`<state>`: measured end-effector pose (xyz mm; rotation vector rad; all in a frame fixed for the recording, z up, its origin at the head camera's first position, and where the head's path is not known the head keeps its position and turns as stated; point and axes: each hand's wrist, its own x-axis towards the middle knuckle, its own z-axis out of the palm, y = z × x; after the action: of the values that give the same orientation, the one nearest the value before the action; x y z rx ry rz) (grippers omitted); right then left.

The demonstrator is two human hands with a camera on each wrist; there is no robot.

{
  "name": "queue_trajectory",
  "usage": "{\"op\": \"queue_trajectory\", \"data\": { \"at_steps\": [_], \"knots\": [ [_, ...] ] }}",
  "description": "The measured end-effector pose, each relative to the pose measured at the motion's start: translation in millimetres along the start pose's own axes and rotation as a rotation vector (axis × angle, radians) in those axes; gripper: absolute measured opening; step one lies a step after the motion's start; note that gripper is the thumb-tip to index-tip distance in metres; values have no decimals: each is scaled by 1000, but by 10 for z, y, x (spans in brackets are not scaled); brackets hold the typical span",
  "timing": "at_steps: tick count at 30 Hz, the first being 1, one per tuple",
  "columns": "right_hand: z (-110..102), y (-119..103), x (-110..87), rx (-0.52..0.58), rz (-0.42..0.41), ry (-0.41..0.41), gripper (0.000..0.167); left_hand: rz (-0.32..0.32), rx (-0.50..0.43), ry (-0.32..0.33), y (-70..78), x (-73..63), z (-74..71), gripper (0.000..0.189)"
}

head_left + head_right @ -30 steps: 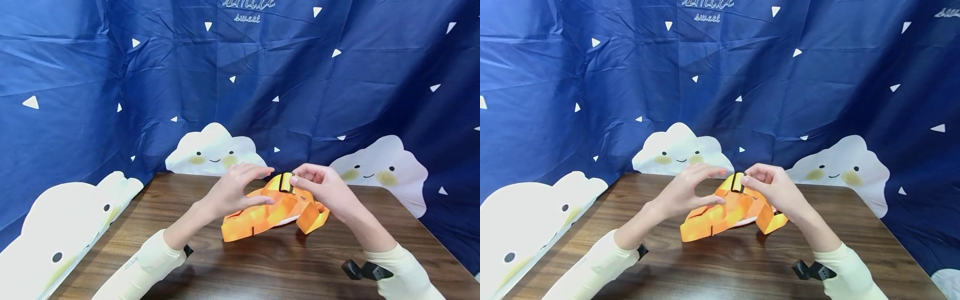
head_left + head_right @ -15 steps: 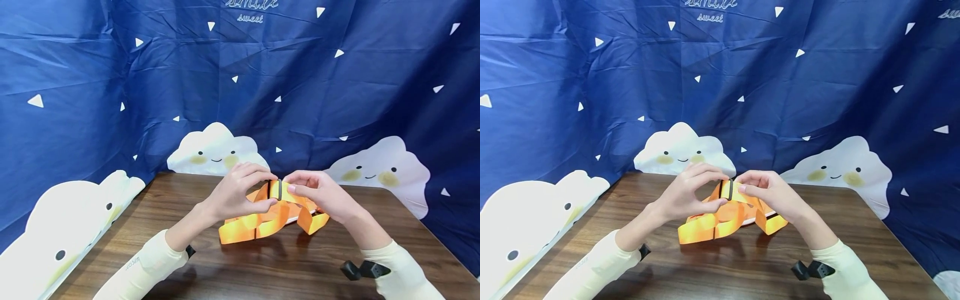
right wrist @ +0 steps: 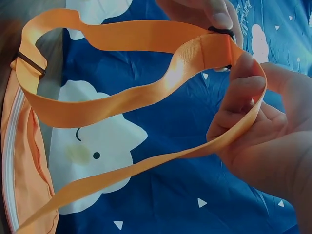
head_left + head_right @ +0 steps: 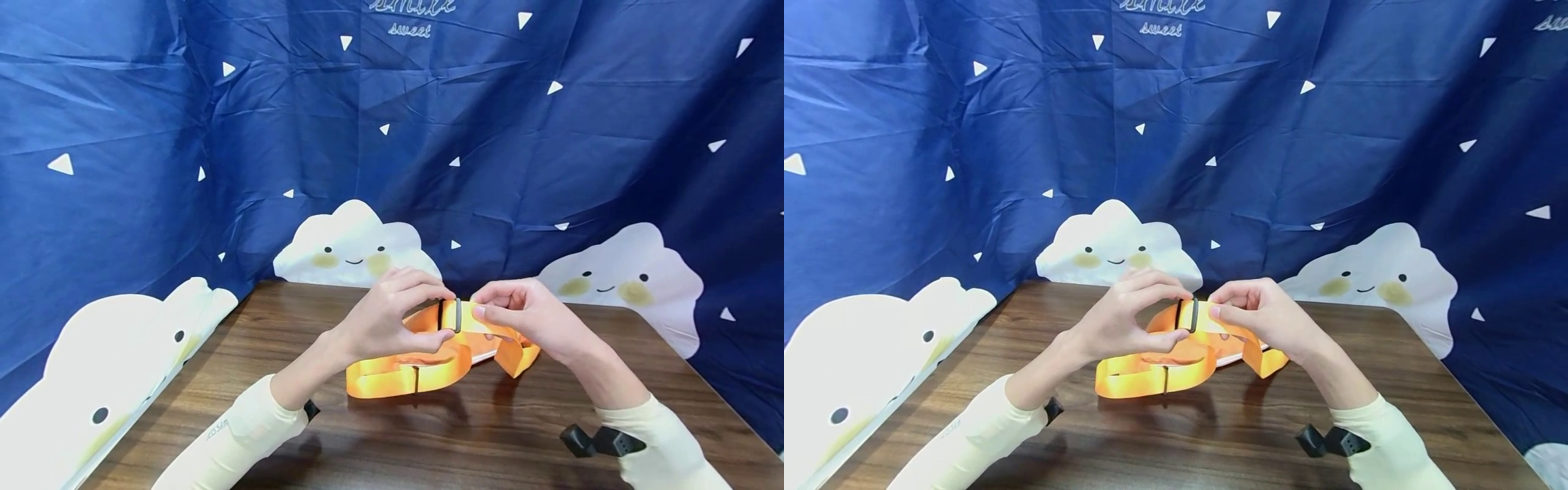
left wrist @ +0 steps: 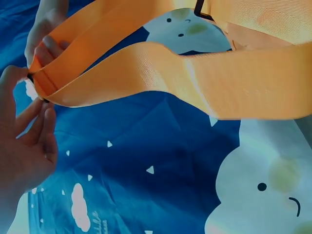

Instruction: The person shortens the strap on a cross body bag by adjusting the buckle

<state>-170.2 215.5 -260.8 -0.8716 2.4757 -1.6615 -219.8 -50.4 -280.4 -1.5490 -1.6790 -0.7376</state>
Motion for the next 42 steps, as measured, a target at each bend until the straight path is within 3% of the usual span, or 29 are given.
{"op": "queue_trajectory", "data": {
  "at_steps": [11, 21, 26, 34, 42],
  "knots": [
    [75, 32, 35, -64, -29, 0, 13, -12, 11, -15, 24, 2, 38, 43],
    [-122, 60, -6, -9, -39, -45, 14, -30, -1, -5, 20, 18, -3, 43],
    [-121, 85, 13, -2, -43, -68, 13, -35, 11, -15, 18, 2, -5, 44],
    [28, 61, 23, -33, -74, -21, 11, -46, 53, -57, 33, -5, 24, 44],
    [23, 43, 28, -57, -75, 13, 14, -38, 81, -39, 45, 3, 9, 40]
  ]
}}
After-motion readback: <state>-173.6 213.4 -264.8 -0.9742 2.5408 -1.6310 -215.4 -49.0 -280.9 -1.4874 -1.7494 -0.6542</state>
